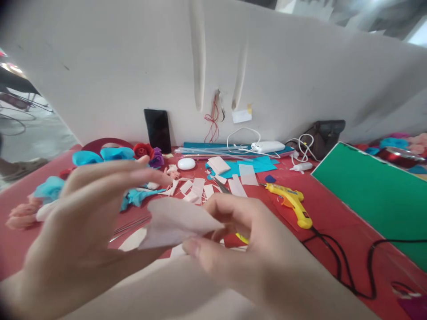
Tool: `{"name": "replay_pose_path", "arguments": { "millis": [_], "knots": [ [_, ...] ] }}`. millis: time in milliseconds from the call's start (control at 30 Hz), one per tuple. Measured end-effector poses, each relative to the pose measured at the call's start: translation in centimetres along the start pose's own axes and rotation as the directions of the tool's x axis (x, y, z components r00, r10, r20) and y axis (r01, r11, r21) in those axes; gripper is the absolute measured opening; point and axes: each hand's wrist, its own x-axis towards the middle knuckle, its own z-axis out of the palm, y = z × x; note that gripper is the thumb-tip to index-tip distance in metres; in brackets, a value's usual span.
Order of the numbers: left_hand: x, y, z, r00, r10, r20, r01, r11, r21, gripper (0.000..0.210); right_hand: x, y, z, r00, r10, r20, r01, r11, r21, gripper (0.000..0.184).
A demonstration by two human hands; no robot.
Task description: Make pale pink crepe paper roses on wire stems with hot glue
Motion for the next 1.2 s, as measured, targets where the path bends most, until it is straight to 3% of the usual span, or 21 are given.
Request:
{"name": "replay_pose_path", "arguments": {
  "millis": [33,67,167,367,500,967,1200],
  "knots": [
    [0.3,-0.1,-0.2,1.000,0.009,0.024,-0.009,0.999,0.032,0.060,0.0,-0.1,0.1,1.000,0.008,-0.018,-0.007,0.997,0.073,0.011],
    [0.6,-0.1,-0.3,0.996,-0.035,0.085,0.031,0.999,0.041,0.055,0.0,-0.1,0.2,1.000,0.013,-0.017,-0.010,0.990,0.142,0.014],
    [0.7,0.0,-0.3,0.969,-0.139,0.203,0.154,0.986,-0.062,0.021,0.4,0.4,0.5,1.000,-0.025,0.016,0.019,0.950,0.312,0.020],
    [0.2,0.5,0.3,0.944,-0.266,0.197,0.308,0.924,-0.228,0.007,1.4,1.4,0.7,0.982,-0.144,0.122,0.079,0.901,0.427,0.005],
    [0.3,0.5,0.5,0.914,-0.347,0.209,0.396,0.874,-0.283,0.001,1.3,1.3,0.8,0.973,-0.140,0.183,0.036,0.877,0.479,0.011],
    [0.0,-0.2,0.7,0.753,-0.533,0.385,0.658,0.619,-0.430,0.016,2.0,1.8,1.1,0.959,-0.050,0.278,-0.134,0.787,0.603,0.013],
    [-0.1,-0.2,0.7,0.762,-0.512,0.396,0.647,0.597,-0.473,0.019,2.0,2.0,1.0,0.945,-0.087,0.316,-0.131,0.784,0.607,0.020]
  ]
}}
